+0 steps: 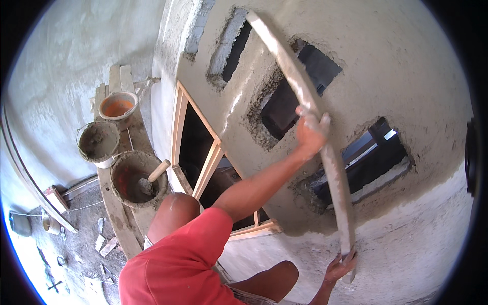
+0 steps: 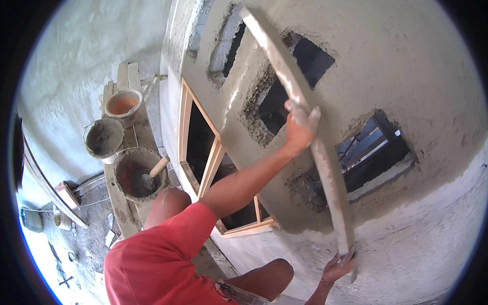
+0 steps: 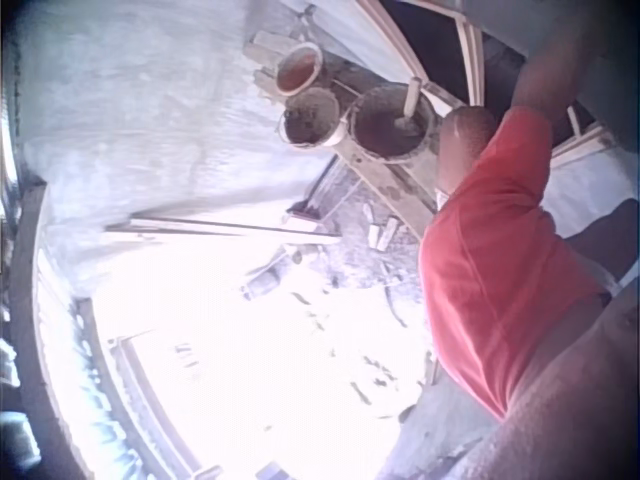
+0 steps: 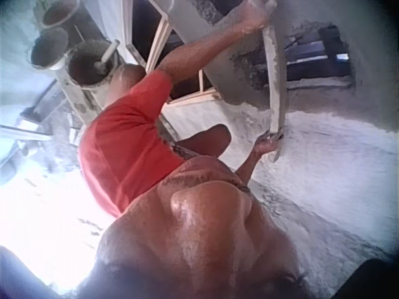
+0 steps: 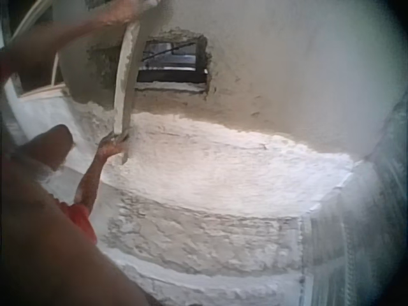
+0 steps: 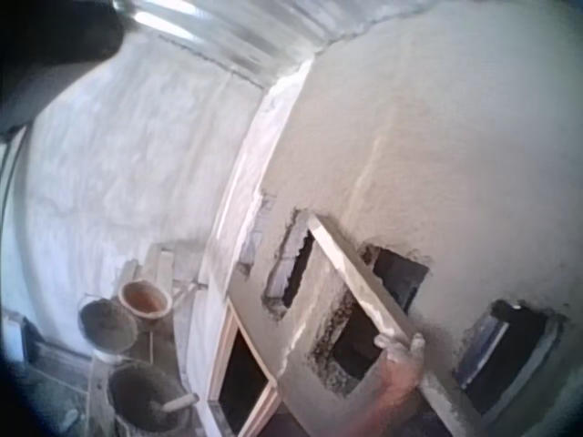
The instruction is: The person applies plaster to a wall using a trowel and levels the surface with a wooden board, handling a bucket of material.
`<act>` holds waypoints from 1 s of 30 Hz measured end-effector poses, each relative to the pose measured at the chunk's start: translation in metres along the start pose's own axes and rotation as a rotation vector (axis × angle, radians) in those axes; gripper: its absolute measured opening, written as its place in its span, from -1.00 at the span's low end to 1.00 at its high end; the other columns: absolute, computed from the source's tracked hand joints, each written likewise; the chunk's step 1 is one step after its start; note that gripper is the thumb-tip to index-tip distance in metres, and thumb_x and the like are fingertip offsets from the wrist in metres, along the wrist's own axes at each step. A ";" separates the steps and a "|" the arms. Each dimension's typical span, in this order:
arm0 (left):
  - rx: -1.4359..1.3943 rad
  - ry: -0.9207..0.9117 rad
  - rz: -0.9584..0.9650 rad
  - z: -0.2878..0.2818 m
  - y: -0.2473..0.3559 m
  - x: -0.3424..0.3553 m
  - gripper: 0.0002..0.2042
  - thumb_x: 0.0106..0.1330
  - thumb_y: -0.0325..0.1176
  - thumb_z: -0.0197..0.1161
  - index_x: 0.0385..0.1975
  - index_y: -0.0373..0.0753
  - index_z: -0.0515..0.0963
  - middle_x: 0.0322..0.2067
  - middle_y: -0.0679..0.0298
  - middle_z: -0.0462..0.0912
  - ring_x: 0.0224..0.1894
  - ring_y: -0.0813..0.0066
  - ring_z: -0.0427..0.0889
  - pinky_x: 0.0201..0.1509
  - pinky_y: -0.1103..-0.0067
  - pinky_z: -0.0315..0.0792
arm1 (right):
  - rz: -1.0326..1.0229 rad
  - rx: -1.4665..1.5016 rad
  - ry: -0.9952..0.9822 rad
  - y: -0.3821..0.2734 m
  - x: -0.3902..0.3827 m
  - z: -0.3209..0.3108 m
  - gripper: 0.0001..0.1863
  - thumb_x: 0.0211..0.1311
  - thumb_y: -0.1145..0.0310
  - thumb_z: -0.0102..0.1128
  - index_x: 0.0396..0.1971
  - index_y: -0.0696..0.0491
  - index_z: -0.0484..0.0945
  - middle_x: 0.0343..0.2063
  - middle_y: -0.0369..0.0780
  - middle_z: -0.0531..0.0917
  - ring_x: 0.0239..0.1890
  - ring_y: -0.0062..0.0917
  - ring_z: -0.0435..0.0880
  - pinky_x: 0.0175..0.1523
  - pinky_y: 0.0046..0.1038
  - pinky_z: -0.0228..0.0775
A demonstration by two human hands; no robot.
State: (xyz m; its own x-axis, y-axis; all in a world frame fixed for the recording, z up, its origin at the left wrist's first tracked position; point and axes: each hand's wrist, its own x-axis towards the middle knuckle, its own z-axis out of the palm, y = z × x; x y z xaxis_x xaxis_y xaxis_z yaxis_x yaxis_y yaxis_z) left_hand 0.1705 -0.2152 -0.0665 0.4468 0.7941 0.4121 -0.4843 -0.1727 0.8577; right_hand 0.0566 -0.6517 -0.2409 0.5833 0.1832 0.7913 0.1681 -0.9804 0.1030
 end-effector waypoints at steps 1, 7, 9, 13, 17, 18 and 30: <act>0.016 0.013 0.027 0.002 0.010 0.012 -0.63 0.27 -0.15 0.24 -0.42 -0.45 0.55 -0.47 -0.16 0.63 -0.32 -0.16 0.66 -0.19 0.19 0.51 | 0.001 0.006 0.016 -0.007 0.013 -0.006 -0.38 0.42 0.04 -0.07 0.31 0.15 0.30 0.13 0.22 0.37 0.15 0.15 0.35 0.24 0.03 0.13; -0.007 -0.043 -0.047 0.008 0.070 0.070 -0.56 0.26 -0.09 0.25 -0.27 -0.47 0.53 -0.26 -0.20 0.64 -0.13 -0.16 0.63 -0.02 0.17 0.48 | -0.034 -0.130 0.125 -0.017 0.094 -0.042 -0.41 0.42 0.11 -0.01 0.32 0.13 0.28 0.17 0.18 0.38 0.15 0.13 0.36 0.24 0.01 0.15; -0.035 -0.119 -0.069 0.006 0.079 0.077 -0.55 0.26 -0.09 0.25 -0.23 -0.48 0.51 -0.21 -0.21 0.63 -0.08 -0.17 0.62 0.01 0.16 0.47 | -0.047 -0.176 0.149 -0.012 0.102 -0.046 -0.42 0.40 0.18 0.02 0.34 0.11 0.27 0.18 0.16 0.38 0.17 0.11 0.36 0.26 0.01 0.13; -0.036 -0.097 -0.023 0.013 0.060 0.053 -0.58 0.24 -0.16 0.25 -0.25 -0.52 0.49 -0.26 -0.23 0.63 -0.12 -0.17 0.62 0.01 0.17 0.45 | -0.083 -0.216 0.167 0.012 0.090 -0.047 -0.42 0.34 0.27 0.08 0.34 0.08 0.28 0.19 0.11 0.38 0.22 0.06 0.33 0.27 0.04 0.10; -0.169 0.002 0.087 0.027 0.038 0.025 -0.57 0.25 -0.20 0.24 -0.28 -0.60 0.45 -0.34 -0.28 0.61 -0.20 -0.19 0.62 -0.04 0.18 0.45 | -0.047 -0.192 0.147 0.035 0.067 -0.044 -0.41 0.33 0.29 0.10 0.35 0.05 0.27 0.18 0.12 0.39 0.20 0.07 0.34 0.29 0.02 0.09; -0.104 -0.078 0.105 0.025 0.039 0.030 -0.53 0.26 -0.21 0.24 -0.23 -0.65 0.40 -0.35 -0.30 0.61 -0.21 -0.20 0.63 -0.05 0.19 0.46 | -0.026 -0.210 0.145 0.034 0.070 -0.049 -0.41 0.33 0.29 0.10 0.35 0.04 0.27 0.17 0.12 0.39 0.19 0.07 0.35 0.28 0.01 0.09; 0.031 -0.470 0.418 0.056 0.225 0.222 -0.70 0.42 -0.31 0.01 -0.14 -0.50 0.49 -0.19 -0.08 0.61 -0.30 0.07 0.65 -0.39 0.35 0.65 | -0.212 -0.250 0.384 0.026 0.276 -0.148 -0.51 0.37 0.38 0.10 0.28 0.09 0.38 0.12 -0.02 0.55 0.13 -0.13 0.53 0.24 -0.22 0.31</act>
State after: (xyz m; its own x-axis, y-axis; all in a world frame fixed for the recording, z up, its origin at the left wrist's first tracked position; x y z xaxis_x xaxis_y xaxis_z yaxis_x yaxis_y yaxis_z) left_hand 0.2030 -0.1107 0.2349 0.5103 0.3159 0.7998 -0.6709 -0.4356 0.6001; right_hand 0.1048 -0.6375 0.0696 0.2149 0.3859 0.8971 0.0287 -0.9207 0.3892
